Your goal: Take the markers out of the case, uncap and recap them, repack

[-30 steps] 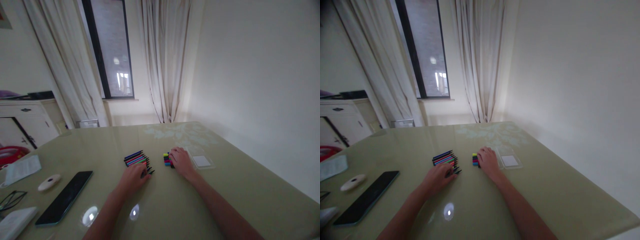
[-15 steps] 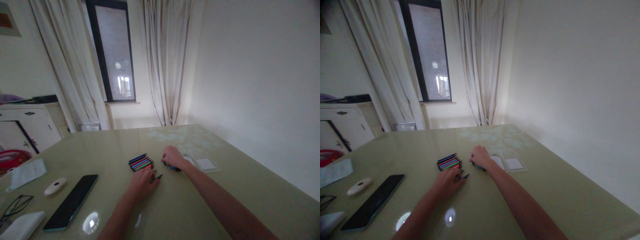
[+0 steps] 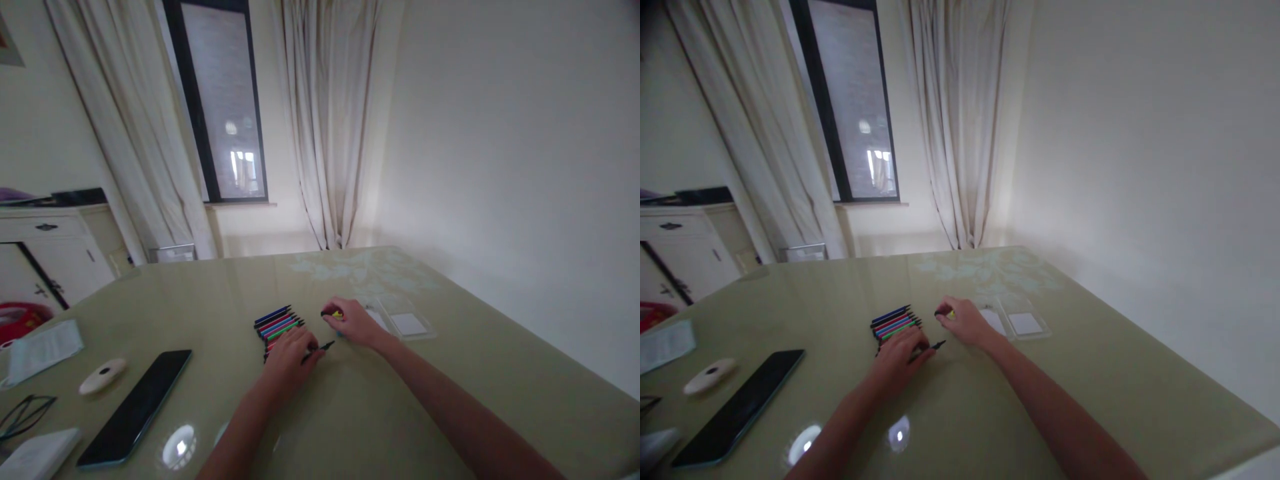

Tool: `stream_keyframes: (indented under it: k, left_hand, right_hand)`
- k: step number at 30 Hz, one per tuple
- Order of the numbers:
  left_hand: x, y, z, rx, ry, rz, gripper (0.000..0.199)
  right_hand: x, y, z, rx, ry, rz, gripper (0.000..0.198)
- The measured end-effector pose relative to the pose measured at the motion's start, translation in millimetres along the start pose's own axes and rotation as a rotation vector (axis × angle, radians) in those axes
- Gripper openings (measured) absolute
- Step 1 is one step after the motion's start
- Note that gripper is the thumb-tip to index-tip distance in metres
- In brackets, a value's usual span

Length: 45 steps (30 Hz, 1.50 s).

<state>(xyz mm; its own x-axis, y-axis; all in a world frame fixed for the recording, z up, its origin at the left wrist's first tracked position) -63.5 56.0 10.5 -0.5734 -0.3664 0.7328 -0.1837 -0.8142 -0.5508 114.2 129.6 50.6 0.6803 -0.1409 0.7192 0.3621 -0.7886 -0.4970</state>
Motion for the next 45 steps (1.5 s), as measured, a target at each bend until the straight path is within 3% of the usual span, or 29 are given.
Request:
stream_keyframes:
  k: [2, 4, 9, 29, 41, 45]
  left_hand:
    - [-2.9, -1.4, 2.5, 0.078, 0.093, 0.028, 0.016]
    - [-7.4, -0.7, 4.2, 0.160, 0.204, 0.055, 0.016]
    - [-11.0, 5.0, 12.1, 0.172, 0.352, 0.142, 0.025]
    - [0.9, 5.9, 23.7, 0.050, 0.322, 0.208, 0.013]
    - [-2.5, 8.2, 36.9, 0.004, 0.386, 0.230, 0.021]
    - [-3.0, 9.3, 40.5, 0.030, 0.344, 0.178, 0.021]
  right_hand:
    - [15.1, 20.2, 6.5, -0.062, -0.315, 0.121, 0.018]
    - [25.9, 39.1, 14.7, -0.113, -0.484, 0.215, 0.019]
    - [36.7, 59.2, 24.2, -0.147, -0.678, 0.299, 0.020]
    - [38.5, 63.2, -0.8, -0.034, -0.619, 0.248, 0.021]
    - [29.7, 69.9, 7.1, -0.124, -0.620, 0.278, 0.025]
    - [28.9, 70.9, 5.7, -0.114, -0.591, 0.253, 0.024]
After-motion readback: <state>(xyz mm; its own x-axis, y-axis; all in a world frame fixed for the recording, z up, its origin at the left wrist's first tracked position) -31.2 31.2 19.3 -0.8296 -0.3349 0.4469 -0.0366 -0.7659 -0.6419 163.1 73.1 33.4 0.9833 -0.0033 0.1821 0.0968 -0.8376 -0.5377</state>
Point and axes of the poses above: each hand's wrist, its own y-axis away from the middle knuckle, its own x-axis out of the back of the hand, z = x × y, the point moved 3 cm from there along -y, towards the middle knuckle, and after that the axes turned 14 degrees about z, right-handed, at the moved point
